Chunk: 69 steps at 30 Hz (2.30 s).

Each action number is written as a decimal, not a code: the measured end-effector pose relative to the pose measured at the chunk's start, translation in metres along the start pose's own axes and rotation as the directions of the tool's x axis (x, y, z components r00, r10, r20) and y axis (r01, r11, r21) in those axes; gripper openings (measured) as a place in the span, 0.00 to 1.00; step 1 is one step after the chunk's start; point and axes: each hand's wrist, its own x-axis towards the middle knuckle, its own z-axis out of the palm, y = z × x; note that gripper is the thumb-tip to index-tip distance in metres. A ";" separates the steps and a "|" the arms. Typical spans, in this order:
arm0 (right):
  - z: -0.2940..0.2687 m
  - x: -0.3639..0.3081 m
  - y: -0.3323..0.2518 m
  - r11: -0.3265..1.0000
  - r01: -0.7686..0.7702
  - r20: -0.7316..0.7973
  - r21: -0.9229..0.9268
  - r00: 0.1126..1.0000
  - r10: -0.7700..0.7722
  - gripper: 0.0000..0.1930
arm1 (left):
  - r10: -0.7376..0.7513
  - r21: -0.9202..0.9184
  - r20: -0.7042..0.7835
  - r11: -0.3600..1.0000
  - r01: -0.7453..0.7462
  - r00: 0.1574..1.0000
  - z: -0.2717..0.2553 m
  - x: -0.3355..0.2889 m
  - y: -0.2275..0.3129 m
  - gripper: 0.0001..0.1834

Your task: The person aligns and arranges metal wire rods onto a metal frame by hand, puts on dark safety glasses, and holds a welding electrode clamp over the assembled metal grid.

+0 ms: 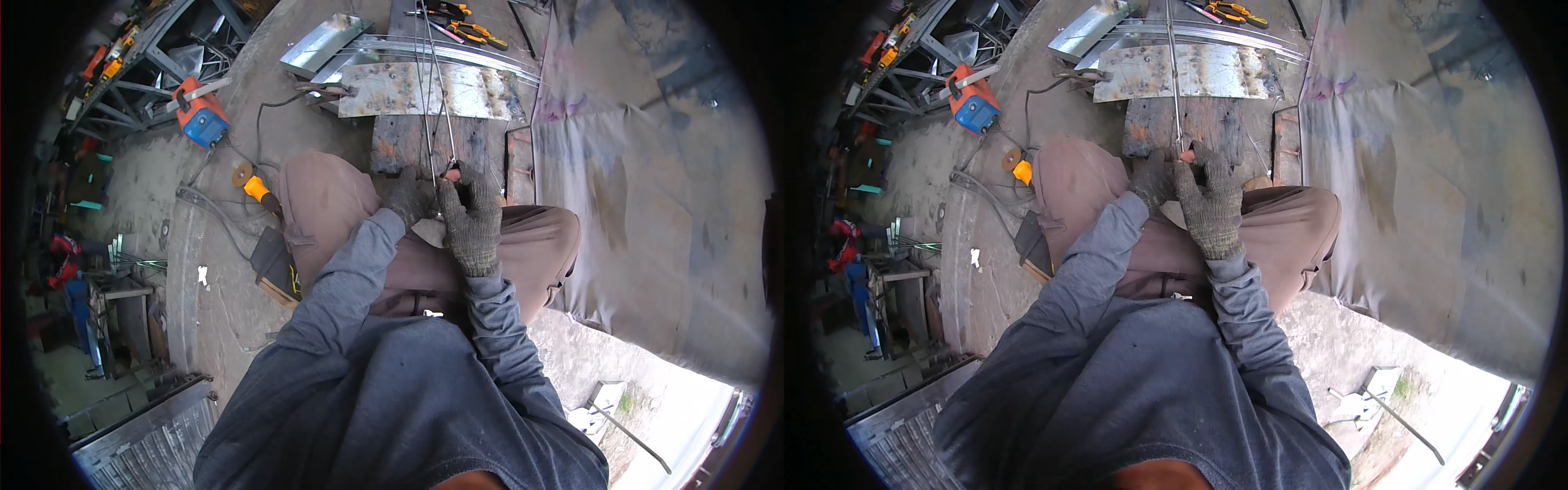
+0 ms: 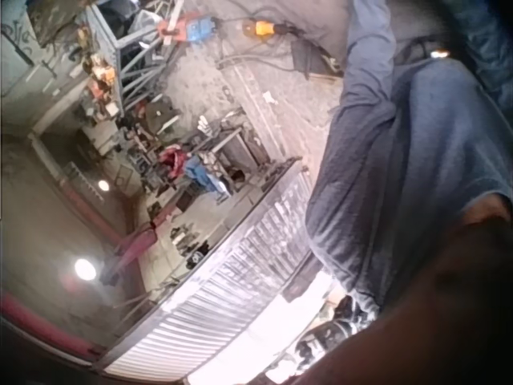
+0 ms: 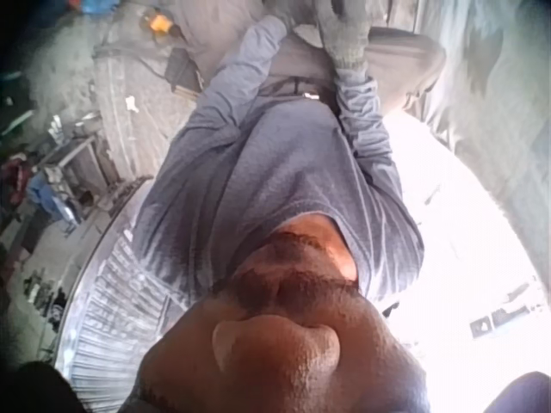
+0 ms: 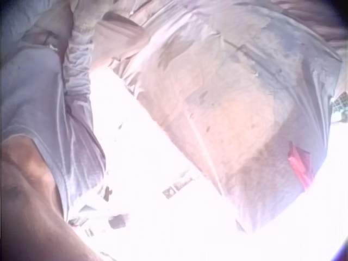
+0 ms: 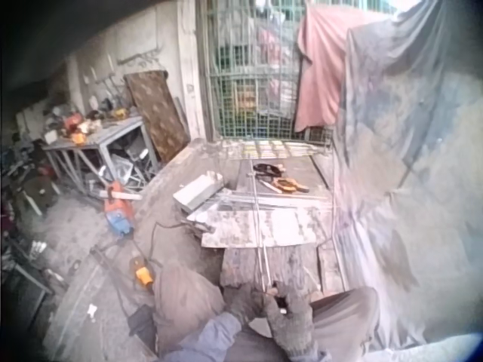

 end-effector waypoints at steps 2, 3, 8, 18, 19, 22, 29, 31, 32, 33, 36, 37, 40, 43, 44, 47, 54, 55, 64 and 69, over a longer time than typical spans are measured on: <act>-0.010 -0.001 0.018 0.999 -0.039 -0.059 -0.014 0.998 0.038 0.11 | -0.056 0.021 0.009 0.998 0.056 0.998 0.035 -0.010 0.005 0.16; -0.013 -0.001 0.019 0.999 -0.029 -0.061 -0.028 0.998 0.028 0.11 | -0.095 0.039 -0.019 0.995 0.096 0.995 0.048 -0.022 0.013 0.16; -0.008 -0.002 0.013 0.999 -0.015 -0.067 -0.036 0.998 0.012 0.12 | -0.041 0.151 -0.074 0.987 0.052 0.996 0.046 -0.040 0.021 0.17; -0.011 -0.001 0.004 0.985 0.058 -0.078 -0.161 0.994 -0.072 0.13 | 0.198 0.539 -0.032 0.829 -0.150 0.980 0.041 -0.040 0.017 0.20; -0.013 -0.001 0.003 0.989 0.045 -0.082 -0.137 0.995 -0.057 0.13 | 0.134 0.487 -0.030 0.867 -0.103 0.990 0.054 -0.049 0.025 0.22; -0.011 -0.003 0.002 0.997 -0.006 -0.076 -0.075 0.997 0.000 0.14 | 0.075 0.386 -0.052 0.921 -0.049 0.996 0.052 -0.049 0.028 0.25; -0.010 -0.004 0.014 0.996 -0.056 -0.076 -0.070 0.996 0.051 0.17 | 0.217 0.453 -0.007 0.871 -0.190 0.976 0.055 -0.058 0.026 0.25; -0.011 -0.005 0.017 0.995 -0.060 -0.074 -0.078 0.996 0.054 0.17 | 0.184 0.479 -0.020 0.864 -0.153 0.983 0.061 -0.061 0.032 0.24; -0.011 -0.005 0.019 0.994 -0.063 -0.073 -0.085 0.996 0.057 0.17 | 0.152 0.505 -0.032 0.855 -0.115 0.988 0.063 -0.062 0.035 0.23; -0.010 -0.004 0.018 0.995 -0.064 -0.071 -0.083 0.996 0.058 0.17 | 0.152 0.506 -0.035 0.855 -0.114 0.988 0.060 -0.062 0.033 0.23; -0.007 -0.002 0.016 0.992 0.074 -0.112 -0.101 0.990 -0.085 0.12 | 0.146 0.429 0.003 0.893 -0.133 0.989 0.054 -0.059 0.029 0.22; -0.009 -0.002 0.013 0.996 0.026 -0.089 -0.081 0.995 -0.033 0.14 | 0.127 0.401 -0.013 0.909 -0.111 0.992 0.055 -0.058 0.028 0.20; -0.009 -0.003 0.018 0.997 -0.004 -0.086 -0.073 0.996 -0.003 0.16 | -0.030 0.213 -0.023 0.976 0.034 0.999 0.048 -0.042 0.027 0.18; -0.016 -0.003 0.016 0.996 -0.031 -0.109 -0.089 0.994 0.022 0.15 | -0.272 -0.133 0.071 0.951 0.280 0.960 0.045 -0.028 0.023 0.17; -0.019 -0.003 0.015 0.993 -0.074 -0.106 -0.086 0.992 0.065 0.15 | -0.359 -0.305 0.145 0.870 0.387 0.922 0.045 -0.025 0.020 0.16; 0.013 -0.002 -0.023 0.998 0.054 -0.001 -0.008 0.999 -0.054 0.13 | 0.568 0.422 0.614 0.350 -0.836 0.548 -0.086 0.017 -0.021 0.15; -0.010 -0.004 0.008 0.996 -0.004 -0.081 -0.086 0.997 -0.003 0.12 | -0.059 0.190 -0.099 0.979 0.078 0.993 0.069 -0.066 0.043 0.20; -0.008 -0.004 0.007 0.998 0.006 -0.087 -0.056 0.996 -0.011 0.11 | -0.012 0.342 -0.094 0.939 0.044 0.995 0.071 -0.072 0.050 0.22; -0.040 0.002 0.029 0.996 0.041 -0.252 -0.081 0.966 -0.061 0.13 | -0.067 0.420 -0.035 0.905 0.075 0.997 0.066 -0.106 0.069 0.23; -0.069 0.006 0.071 0.927 -0.367 -0.244 0.071 0.895 0.373 0.09 | 0.054 0.430 -0.071 0.903 -0.019 0.996 0.068 -0.125 0.084 0.20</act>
